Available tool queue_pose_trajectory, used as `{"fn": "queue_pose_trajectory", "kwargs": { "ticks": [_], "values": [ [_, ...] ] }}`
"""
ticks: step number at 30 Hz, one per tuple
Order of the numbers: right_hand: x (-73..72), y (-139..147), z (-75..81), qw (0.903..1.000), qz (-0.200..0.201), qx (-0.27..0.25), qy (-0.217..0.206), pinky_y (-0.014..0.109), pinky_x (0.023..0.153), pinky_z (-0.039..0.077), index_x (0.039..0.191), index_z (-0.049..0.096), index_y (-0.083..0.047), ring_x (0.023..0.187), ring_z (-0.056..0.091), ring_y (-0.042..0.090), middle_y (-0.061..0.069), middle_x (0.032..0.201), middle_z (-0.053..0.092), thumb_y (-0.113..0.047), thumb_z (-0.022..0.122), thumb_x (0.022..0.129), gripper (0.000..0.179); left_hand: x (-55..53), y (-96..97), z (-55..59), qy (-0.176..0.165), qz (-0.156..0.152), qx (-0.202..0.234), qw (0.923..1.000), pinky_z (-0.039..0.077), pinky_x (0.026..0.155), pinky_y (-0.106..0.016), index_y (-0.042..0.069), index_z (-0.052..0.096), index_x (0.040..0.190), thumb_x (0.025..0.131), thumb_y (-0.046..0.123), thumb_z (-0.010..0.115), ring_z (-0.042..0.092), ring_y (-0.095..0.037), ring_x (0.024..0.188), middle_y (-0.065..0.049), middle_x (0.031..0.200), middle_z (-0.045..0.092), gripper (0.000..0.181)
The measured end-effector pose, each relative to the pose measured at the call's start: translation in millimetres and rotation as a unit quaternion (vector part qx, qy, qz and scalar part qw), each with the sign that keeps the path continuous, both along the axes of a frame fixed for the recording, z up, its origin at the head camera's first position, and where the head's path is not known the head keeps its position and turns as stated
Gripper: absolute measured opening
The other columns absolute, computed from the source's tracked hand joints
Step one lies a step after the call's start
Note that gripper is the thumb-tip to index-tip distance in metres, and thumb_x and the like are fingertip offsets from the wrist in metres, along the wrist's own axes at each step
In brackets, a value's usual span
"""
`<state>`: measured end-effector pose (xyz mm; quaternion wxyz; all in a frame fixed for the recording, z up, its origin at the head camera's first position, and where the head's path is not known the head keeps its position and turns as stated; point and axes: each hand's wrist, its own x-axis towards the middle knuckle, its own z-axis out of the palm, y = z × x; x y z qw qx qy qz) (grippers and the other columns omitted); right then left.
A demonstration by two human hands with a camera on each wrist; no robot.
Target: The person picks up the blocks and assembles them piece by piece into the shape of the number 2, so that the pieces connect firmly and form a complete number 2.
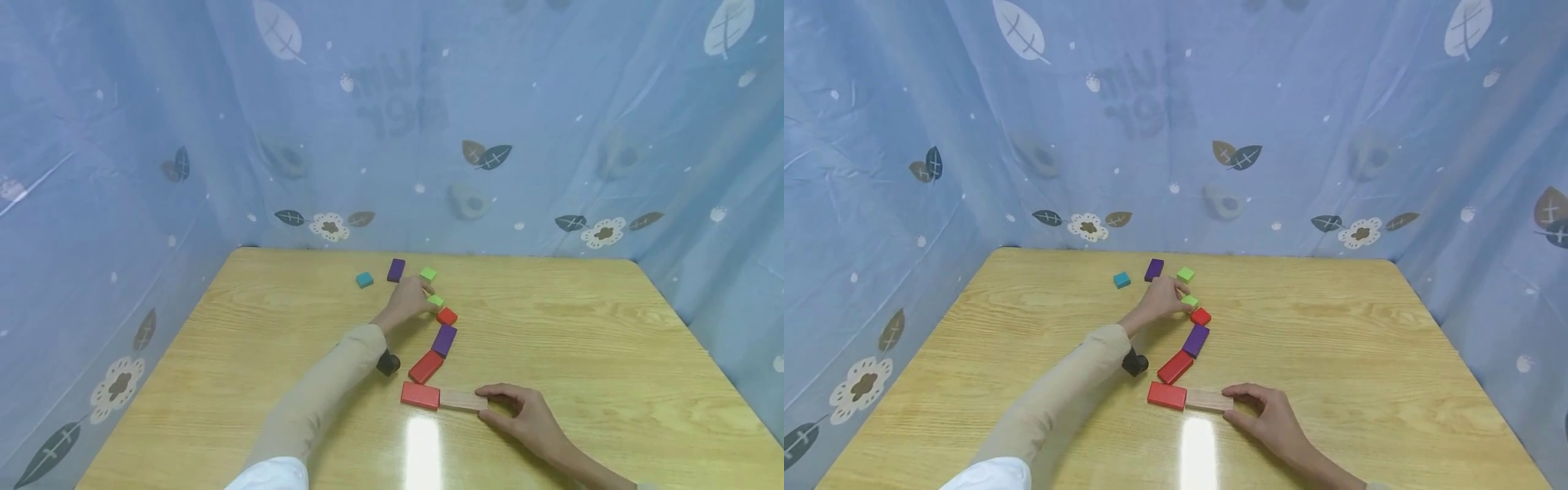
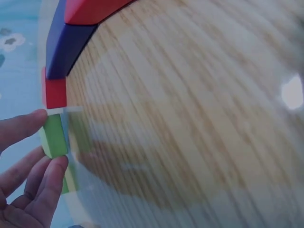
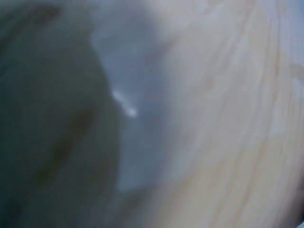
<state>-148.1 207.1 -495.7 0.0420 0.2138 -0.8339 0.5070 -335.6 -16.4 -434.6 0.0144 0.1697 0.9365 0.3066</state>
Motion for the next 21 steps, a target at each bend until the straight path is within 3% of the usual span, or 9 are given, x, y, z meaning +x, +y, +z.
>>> {"fn": "queue_pose_trajectory", "kwargs": {
  "ticks": [8, 14, 15, 21],
  "values": [
    [0.6, 0.5, -0.2, 1.0000, -0.001, -0.003, -0.002, 0.016, 0.085, 0.049, 0.104, 0.072, -0.007, 0.099, 0.063, 0.004, 0.002, 0.102, 0.072, -0.012, 0.078, 0.080, 0.025, 0.5, 6.3, -2.3, -0.008, 0.017, -0.017, 0.9997, 0.052, 0.080, -0.027, 0.006, 0.074, 0.102, 0.074, 0.026, 0.084, 0.065, -0.020, 0.097, -0.005, 0.106, 0.070, 0.036],
    [0.6, 0.2, -1.5, 0.9999, 0.006, -0.008, 0.003, 0.018, 0.083, 0.050, 0.104, 0.071, -0.005, 0.097, 0.064, 0.005, 0.005, 0.101, 0.072, -0.009, 0.077, 0.080, 0.025, 2.1, 4.8, -2.0, -0.017, 0.009, 0.004, 0.9998, 0.053, 0.077, -0.026, 0.003, 0.073, 0.105, 0.074, 0.025, 0.084, 0.066, -0.019, 0.094, -0.006, 0.105, 0.071, 0.039],
    [0.7, 0.2, -1.6, 0.9999, 0.006, -0.009, 0.004, 0.018, 0.083, 0.050, 0.104, 0.071, -0.005, 0.097, 0.064, 0.005, 0.005, 0.101, 0.072, -0.009, 0.077, 0.080, 0.025, 2.5, 4.1, -1.7, -0.017, 0.003, 0.007, 0.9998, 0.051, 0.072, -0.023, 0.002, 0.074, 0.098, 0.075, 0.025, 0.083, 0.065, -0.016, 0.085, -0.005, 0.095, 0.072, 0.034],
    [1.5, 0.8, -0.9, 1.0000, 0.000, -0.002, 0.007, 0.016, 0.085, 0.049, 0.104, 0.071, -0.007, 0.099, 0.063, 0.004, 0.003, 0.102, 0.072, -0.012, 0.078, 0.080, 0.026, 1.5, 2.1, -4.3, -0.009, -0.015, 0.035, 0.9992, 0.052, 0.073, -0.026, -0.001, 0.075, 0.095, 0.079, 0.020, 0.079, 0.065, -0.017, 0.085, -0.010, 0.094, 0.071, 0.027]
  ]
}}
